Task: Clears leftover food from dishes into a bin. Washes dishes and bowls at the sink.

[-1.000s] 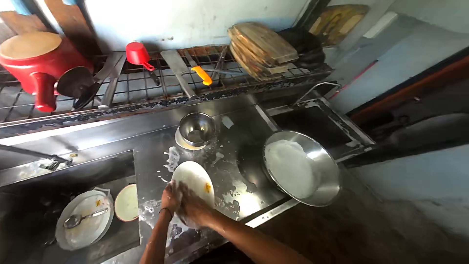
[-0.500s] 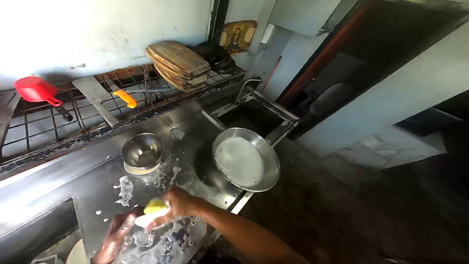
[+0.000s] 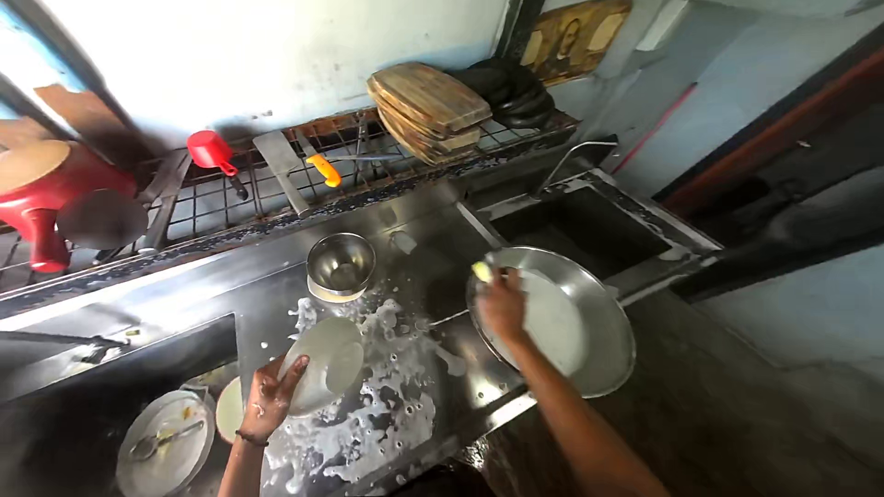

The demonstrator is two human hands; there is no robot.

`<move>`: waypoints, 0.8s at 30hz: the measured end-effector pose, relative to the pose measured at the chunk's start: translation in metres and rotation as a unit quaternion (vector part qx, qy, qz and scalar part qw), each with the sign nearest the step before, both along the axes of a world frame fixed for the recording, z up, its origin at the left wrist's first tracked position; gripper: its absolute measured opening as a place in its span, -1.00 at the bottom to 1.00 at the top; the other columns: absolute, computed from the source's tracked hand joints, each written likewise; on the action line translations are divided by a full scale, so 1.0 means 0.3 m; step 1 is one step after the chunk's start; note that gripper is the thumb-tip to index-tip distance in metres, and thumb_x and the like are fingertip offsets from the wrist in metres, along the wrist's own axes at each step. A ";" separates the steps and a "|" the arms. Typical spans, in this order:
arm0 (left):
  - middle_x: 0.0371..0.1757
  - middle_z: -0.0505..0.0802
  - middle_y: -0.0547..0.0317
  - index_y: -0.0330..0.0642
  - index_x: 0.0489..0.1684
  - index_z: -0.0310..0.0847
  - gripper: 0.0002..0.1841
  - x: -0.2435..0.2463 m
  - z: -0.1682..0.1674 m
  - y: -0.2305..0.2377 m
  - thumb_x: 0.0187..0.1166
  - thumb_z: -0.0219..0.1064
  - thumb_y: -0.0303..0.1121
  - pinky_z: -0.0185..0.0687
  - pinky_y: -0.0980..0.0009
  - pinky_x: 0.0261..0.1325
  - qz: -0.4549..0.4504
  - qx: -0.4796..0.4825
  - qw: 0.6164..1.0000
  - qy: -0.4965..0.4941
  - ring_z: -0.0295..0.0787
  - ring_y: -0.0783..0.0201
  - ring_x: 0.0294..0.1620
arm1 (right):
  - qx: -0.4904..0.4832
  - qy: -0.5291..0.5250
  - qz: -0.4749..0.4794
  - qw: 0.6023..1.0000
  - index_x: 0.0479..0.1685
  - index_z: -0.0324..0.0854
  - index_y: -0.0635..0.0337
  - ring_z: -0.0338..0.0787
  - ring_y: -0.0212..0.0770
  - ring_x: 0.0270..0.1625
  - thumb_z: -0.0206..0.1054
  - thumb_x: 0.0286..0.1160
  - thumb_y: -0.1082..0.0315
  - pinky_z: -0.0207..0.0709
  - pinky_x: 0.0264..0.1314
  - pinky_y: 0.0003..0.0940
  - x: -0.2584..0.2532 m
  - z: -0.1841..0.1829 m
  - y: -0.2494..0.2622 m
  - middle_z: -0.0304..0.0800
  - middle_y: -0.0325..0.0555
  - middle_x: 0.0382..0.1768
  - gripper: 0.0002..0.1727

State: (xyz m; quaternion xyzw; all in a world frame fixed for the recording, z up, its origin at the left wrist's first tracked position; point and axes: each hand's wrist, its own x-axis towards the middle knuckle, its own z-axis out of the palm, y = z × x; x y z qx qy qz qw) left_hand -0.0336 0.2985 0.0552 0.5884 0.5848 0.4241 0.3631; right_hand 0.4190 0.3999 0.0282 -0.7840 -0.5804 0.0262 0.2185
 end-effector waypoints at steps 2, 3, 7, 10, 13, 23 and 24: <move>-0.09 0.95 0.18 -0.34 0.17 0.73 -0.63 0.021 0.006 -0.022 0.63 0.35 -0.21 0.82 0.45 0.16 0.049 -0.026 0.998 -0.025 0.89 0.48 -0.07 | -0.096 -0.012 -0.048 0.994 0.76 0.33 0.09 0.47 0.72 0.44 0.28 0.65 0.23 0.43 0.19 0.69 0.191 -0.094 -0.004 0.18 0.58 0.68 -0.35; -0.05 0.93 0.16 -0.35 0.21 0.71 -0.63 0.035 0.009 -0.028 0.65 0.34 -0.24 0.79 0.45 0.19 0.068 -0.039 0.996 -0.037 0.87 0.48 -0.04 | -0.148 -0.010 -0.055 0.987 0.75 0.33 0.10 0.38 0.72 0.53 0.28 0.66 0.23 0.37 0.29 0.69 0.254 -0.146 -0.009 0.13 0.57 0.70 -0.35; -0.02 0.91 0.08 -0.39 0.23 0.66 -0.69 0.099 -0.017 -0.028 0.67 0.29 -0.37 0.83 0.35 0.18 0.084 -0.051 0.986 -0.131 0.89 0.35 -0.01 | -0.191 0.115 -0.028 0.974 0.40 0.61 0.39 0.51 0.47 0.53 0.19 0.77 0.21 0.37 0.56 0.42 0.310 -0.235 -0.021 0.52 0.51 0.45 -0.54; 0.04 0.90 0.03 -0.40 0.26 0.64 -0.68 0.166 -0.025 -0.022 0.67 0.27 -0.40 0.80 0.30 0.25 0.076 -0.048 0.983 -0.159 0.87 0.29 0.07 | -0.045 0.306 -0.064 0.949 -0.22 0.65 0.48 0.70 0.24 -0.26 0.05 0.82 -0.15 0.56 -0.11 0.30 0.127 -0.099 -0.048 0.68 0.34 -0.35 -0.28; 0.10 0.89 0.03 -0.43 0.32 0.61 -0.65 0.250 0.021 -0.011 0.67 0.26 -0.41 0.76 0.36 0.32 0.059 -0.043 0.989 -0.129 0.85 0.35 0.12 | 0.014 0.399 0.089 0.912 0.26 0.64 0.32 0.84 -0.03 -0.03 0.12 0.80 0.09 0.74 0.10 0.09 -0.191 0.064 -0.155 0.83 0.13 -0.01 -0.55; -0.01 0.93 0.07 -0.42 0.26 0.65 -0.64 0.230 -0.011 -0.104 0.72 0.24 -0.30 0.83 0.33 0.21 -0.114 -0.003 0.993 0.003 0.90 0.38 0.00 | -0.218 0.468 0.219 0.828 0.63 0.47 0.08 0.73 0.10 0.39 -0.02 0.83 -0.17 0.57 0.45 0.20 -0.617 -0.166 -0.021 0.69 0.16 0.42 -0.35; -0.06 0.94 0.12 -0.39 0.21 0.68 -0.67 0.222 -0.031 -0.130 0.70 0.29 -0.30 0.84 0.35 0.18 -0.121 0.001 0.993 -0.001 0.90 0.41 -0.04 | -0.256 0.503 0.184 0.805 0.62 0.47 0.13 0.73 0.20 0.34 -0.10 0.81 -0.27 0.57 0.38 0.27 -0.602 -0.238 0.005 0.68 0.28 0.38 -0.26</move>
